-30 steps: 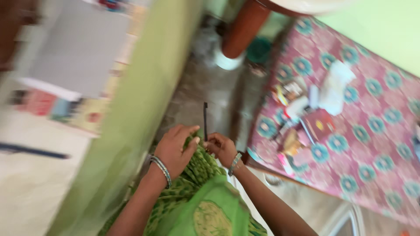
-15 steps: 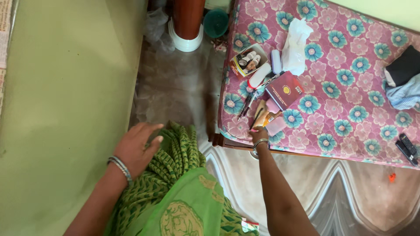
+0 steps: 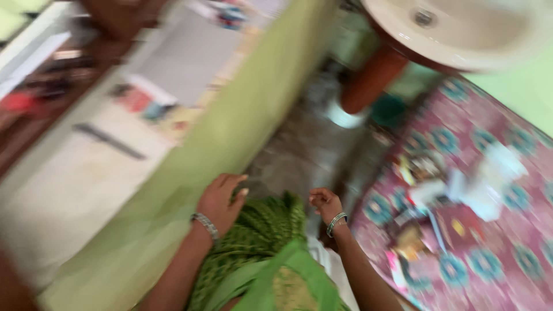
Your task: The person moves various small personal items from a windowsill to a nearby table. They handle a tissue, hairbrush, combs, a plastic container, a box of cosmetics, a book, pens, and small bottles, placing each on the table.
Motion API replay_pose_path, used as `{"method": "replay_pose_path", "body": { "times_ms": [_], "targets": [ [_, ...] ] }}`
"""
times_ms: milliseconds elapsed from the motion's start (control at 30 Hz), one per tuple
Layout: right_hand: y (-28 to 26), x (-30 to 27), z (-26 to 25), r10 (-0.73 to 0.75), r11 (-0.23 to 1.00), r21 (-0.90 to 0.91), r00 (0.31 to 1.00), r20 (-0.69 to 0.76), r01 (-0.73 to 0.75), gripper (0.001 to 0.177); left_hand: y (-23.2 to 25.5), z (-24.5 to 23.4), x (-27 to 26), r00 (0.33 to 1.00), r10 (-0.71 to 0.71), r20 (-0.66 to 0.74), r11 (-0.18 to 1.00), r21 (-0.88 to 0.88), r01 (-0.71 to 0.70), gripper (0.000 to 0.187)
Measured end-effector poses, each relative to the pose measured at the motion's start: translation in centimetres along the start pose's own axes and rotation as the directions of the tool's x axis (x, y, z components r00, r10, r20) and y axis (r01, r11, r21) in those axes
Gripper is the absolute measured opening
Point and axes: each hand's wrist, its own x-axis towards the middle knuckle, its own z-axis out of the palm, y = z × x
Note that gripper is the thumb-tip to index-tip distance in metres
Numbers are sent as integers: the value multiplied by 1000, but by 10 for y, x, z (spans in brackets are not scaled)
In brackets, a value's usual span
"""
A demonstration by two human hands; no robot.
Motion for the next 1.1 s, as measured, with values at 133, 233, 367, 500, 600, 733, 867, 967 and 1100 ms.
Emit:
{"method": "replay_pose_path", "body": {
  "times_ms": [133, 233, 367, 500, 600, 733, 867, 967, 1100],
  "targets": [
    [-153, -14, 120, -329, 940, 6, 898, 293, 342, 19, -7, -48, -11, 905, -196, -377, 980, -91, 174, 28],
    [-254, -46, 190, -604, 774, 91, 687, 403, 627, 17, -19, -78, -13, 732, -369, -573, 928, -277, 251, 28],
    [-336, -62, 271, -764, 412, -51, 375, 525, 910, 22, -48, -104, -11, 547, -514, -661, 854, -452, 257, 33],
    [-357, -53, 339, -704, 140, -364, 351, 617, 921, 41, -74, -108, -9, 523, -507, -685, 859, -450, 242, 47],
    [-358, -44, 351, -573, 146, -465, 458, 680, 873, 31, -84, -102, -11, 531, -531, -661, 837, -505, 209, 47],
    [-345, -52, 314, -565, 246, -434, 492, 662, 867, 25, -86, -99, -10, 531, -534, -658, 825, -544, 155, 40],
    [-308, -54, 235, -566, 499, -269, 544, 619, 824, 20, -64, -88, -1, 588, -557, -587, 791, -589, 161, 24],
    [-258, -43, 170, -419, 820, -127, 737, 530, 558, 19, -37, -62, 14, 714, -506, -485, 793, -588, 162, 19],
    [-169, -33, 88, -139, 985, -52, 936, 322, 164, 16, 5, 8, 40, 919, -379, -109, 794, -549, 262, 24]
  ]
}}
